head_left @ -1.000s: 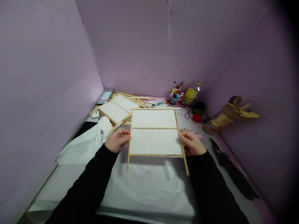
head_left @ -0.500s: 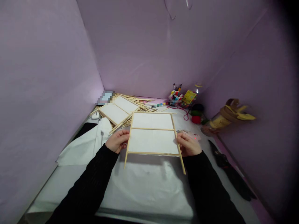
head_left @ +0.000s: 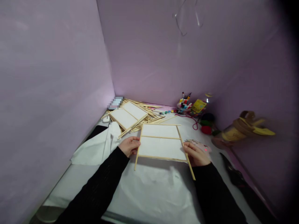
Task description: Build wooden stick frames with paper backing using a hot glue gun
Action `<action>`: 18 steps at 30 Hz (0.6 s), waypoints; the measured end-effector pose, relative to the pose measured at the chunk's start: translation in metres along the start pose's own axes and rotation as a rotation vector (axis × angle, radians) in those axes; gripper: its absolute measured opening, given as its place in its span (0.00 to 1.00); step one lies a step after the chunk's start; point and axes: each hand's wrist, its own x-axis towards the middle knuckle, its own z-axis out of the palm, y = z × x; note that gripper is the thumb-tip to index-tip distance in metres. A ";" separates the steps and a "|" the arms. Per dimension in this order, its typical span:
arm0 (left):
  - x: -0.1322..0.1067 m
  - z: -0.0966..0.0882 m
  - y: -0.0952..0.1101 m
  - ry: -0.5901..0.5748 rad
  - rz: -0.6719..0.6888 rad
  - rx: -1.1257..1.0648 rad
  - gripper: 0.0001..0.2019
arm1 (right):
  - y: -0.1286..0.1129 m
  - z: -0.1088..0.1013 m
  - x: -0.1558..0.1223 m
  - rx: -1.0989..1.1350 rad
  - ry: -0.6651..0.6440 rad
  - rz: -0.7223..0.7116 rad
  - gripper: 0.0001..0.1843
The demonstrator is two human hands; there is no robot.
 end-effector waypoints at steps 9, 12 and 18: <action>-0.009 0.010 0.005 -0.179 0.122 -0.597 0.21 | 0.001 0.008 0.002 0.239 -0.049 0.146 0.11; -0.014 0.023 -0.002 -0.230 0.047 -0.801 0.21 | -0.003 0.018 -0.001 0.313 -0.045 0.162 0.12; -0.029 0.042 0.000 -0.338 0.163 -0.901 0.39 | -0.020 0.029 -0.005 0.384 -0.003 0.200 0.12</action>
